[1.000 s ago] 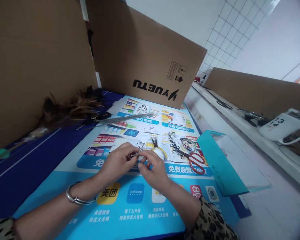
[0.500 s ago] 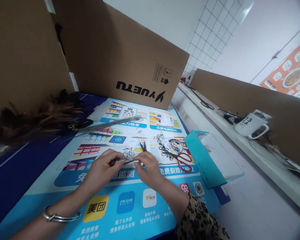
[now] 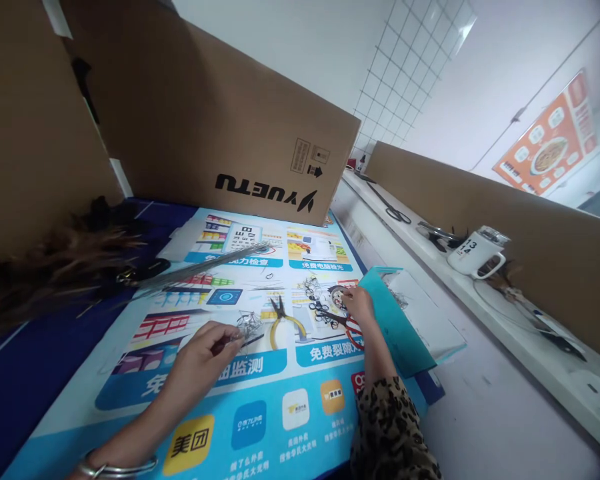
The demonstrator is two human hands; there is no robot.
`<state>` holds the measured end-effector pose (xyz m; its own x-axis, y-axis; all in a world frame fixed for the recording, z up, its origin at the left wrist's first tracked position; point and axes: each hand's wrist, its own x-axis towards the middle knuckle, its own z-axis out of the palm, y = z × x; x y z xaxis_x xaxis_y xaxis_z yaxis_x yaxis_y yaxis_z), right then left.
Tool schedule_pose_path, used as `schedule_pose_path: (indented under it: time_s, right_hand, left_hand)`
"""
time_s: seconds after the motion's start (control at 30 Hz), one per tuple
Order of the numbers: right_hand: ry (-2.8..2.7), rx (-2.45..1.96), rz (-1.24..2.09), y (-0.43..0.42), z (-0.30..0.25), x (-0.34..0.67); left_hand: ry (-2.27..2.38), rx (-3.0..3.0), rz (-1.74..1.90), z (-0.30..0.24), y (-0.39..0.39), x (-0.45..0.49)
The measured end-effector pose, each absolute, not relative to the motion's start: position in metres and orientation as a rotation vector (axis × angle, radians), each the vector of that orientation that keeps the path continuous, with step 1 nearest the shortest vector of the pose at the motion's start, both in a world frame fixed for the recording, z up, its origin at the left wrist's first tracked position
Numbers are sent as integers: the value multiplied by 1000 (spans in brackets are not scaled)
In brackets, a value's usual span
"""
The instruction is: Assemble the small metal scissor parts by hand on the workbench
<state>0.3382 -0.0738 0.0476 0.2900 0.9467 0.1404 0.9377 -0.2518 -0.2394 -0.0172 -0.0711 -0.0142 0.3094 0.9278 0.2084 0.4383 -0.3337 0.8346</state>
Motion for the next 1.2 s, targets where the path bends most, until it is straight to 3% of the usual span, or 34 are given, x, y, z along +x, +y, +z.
schedule_pose_path:
  time_s: [0.7,1.2]
  right_hand:
    - [-1561,-2057,289,-72,25,377]
    - [-1360,-1731,659,-76,30,371]
  left_hand:
    - [1174,1876,803,-18,-62,-25]
    - [1179,1861,805,-12,-66,-24]
